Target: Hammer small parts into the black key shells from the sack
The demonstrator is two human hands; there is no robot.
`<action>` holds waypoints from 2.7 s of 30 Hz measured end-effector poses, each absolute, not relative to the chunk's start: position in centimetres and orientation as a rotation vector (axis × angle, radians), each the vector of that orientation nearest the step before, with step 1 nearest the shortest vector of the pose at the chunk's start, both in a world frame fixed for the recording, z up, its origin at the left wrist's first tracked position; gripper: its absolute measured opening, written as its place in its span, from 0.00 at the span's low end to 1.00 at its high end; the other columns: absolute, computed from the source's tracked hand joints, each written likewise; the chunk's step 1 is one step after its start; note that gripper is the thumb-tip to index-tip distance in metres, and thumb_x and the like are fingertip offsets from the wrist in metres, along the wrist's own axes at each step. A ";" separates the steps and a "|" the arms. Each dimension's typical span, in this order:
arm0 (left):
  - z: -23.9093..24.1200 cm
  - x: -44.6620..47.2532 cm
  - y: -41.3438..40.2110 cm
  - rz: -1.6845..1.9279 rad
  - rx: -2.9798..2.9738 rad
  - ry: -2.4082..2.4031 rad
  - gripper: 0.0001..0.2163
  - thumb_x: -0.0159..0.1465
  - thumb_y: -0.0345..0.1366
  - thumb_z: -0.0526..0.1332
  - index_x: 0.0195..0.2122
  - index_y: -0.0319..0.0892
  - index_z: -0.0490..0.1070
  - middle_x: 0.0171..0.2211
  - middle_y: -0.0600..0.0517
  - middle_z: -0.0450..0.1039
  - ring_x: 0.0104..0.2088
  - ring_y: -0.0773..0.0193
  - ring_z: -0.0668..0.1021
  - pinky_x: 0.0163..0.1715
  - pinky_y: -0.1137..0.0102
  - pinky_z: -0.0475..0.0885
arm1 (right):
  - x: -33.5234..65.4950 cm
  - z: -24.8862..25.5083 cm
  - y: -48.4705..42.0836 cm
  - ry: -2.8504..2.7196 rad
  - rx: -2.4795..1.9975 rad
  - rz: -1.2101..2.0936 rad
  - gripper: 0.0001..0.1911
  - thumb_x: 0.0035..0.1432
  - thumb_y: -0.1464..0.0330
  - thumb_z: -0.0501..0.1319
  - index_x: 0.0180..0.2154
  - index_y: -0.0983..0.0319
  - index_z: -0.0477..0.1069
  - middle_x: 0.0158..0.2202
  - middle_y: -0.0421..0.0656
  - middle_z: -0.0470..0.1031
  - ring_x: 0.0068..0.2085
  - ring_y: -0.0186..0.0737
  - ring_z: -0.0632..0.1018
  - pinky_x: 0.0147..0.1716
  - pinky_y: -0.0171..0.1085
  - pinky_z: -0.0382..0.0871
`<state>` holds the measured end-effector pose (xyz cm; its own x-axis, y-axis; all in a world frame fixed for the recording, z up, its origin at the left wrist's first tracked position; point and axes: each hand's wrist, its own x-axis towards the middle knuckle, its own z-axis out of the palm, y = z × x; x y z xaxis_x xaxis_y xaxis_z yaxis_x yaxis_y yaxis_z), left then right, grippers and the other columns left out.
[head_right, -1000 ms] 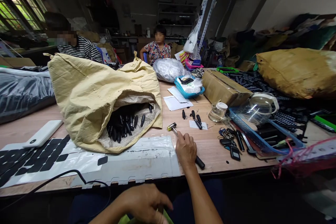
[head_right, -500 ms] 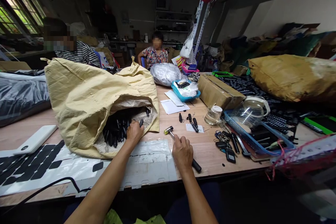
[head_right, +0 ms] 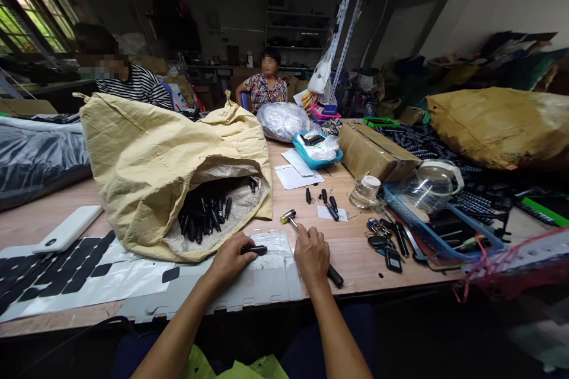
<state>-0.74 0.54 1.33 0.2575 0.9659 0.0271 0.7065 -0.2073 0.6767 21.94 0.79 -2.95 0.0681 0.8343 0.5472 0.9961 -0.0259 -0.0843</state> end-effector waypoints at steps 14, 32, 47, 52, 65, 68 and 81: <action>0.8 -0.9 1.8 0.668 2.000 1.489 0.07 0.57 0.34 0.66 0.37 0.46 0.78 0.34 0.53 0.73 0.40 0.60 0.76 0.42 0.68 0.69 | 21.9 -0.9 -0.6 -1.692 -1.824 -0.013 0.19 0.62 0.72 0.53 0.51 0.57 0.76 0.38 0.45 0.76 0.41 0.41 0.74 0.38 0.36 0.66; -0.5 -0.8 1.8 0.850 1.985 1.373 0.07 0.57 0.28 0.67 0.35 0.45 0.82 0.30 0.53 0.72 0.35 0.64 0.75 0.40 0.70 0.69 | 17.6 0.1 -6.6 -1.834 -1.345 0.274 0.20 0.68 0.69 0.50 0.56 0.55 0.73 0.38 0.44 0.79 0.40 0.35 0.79 0.42 0.33 0.73; -1.0 -0.6 1.9 0.881 2.019 1.388 0.06 0.57 0.27 0.66 0.31 0.44 0.81 0.30 0.53 0.71 0.35 0.63 0.75 0.39 0.69 0.70 | 18.7 -0.6 -6.3 -1.799 -1.438 0.244 0.20 0.67 0.69 0.50 0.53 0.54 0.75 0.39 0.43 0.79 0.41 0.35 0.79 0.42 0.32 0.73; -0.8 -0.6 1.7 0.868 2.043 1.434 0.04 0.57 0.28 0.66 0.31 0.43 0.79 0.30 0.53 0.71 0.35 0.62 0.75 0.38 0.69 0.70 | 19.9 -0.5 -4.1 -1.733 -1.553 0.145 0.20 0.66 0.68 0.50 0.53 0.55 0.76 0.40 0.43 0.79 0.42 0.37 0.78 0.41 0.33 0.70; -0.4 0.1 1.1 0.624 2.354 1.546 0.04 0.66 0.36 0.61 0.38 0.44 0.73 0.38 0.50 0.72 0.41 0.58 0.74 0.42 0.65 0.68 | 21.9 -3.1 -0.8 -1.820 -1.864 -0.458 0.15 0.62 0.72 0.57 0.46 0.55 0.78 0.30 0.42 0.69 0.35 0.39 0.66 0.33 0.37 0.54; 0.5 0.4 0.6 0.607 2.355 1.601 0.05 0.68 0.36 0.58 0.37 0.42 0.71 0.38 0.48 0.73 0.44 0.55 0.73 0.45 0.62 0.67 | 21.6 -3.1 -0.8 -1.842 -1.880 -0.486 0.16 0.62 0.73 0.57 0.47 0.55 0.77 0.31 0.42 0.68 0.35 0.39 0.66 0.33 0.37 0.53; -4.7 2.2 -10.0 0.094 2.079 0.861 0.13 0.69 0.47 0.54 0.44 0.48 0.73 0.40 0.51 0.78 0.42 0.58 0.79 0.41 0.68 0.70 | 21.6 -3.1 -0.9 -1.845 -1.863 -0.488 0.17 0.61 0.73 0.56 0.48 0.55 0.77 0.31 0.43 0.68 0.35 0.39 0.66 0.32 0.37 0.54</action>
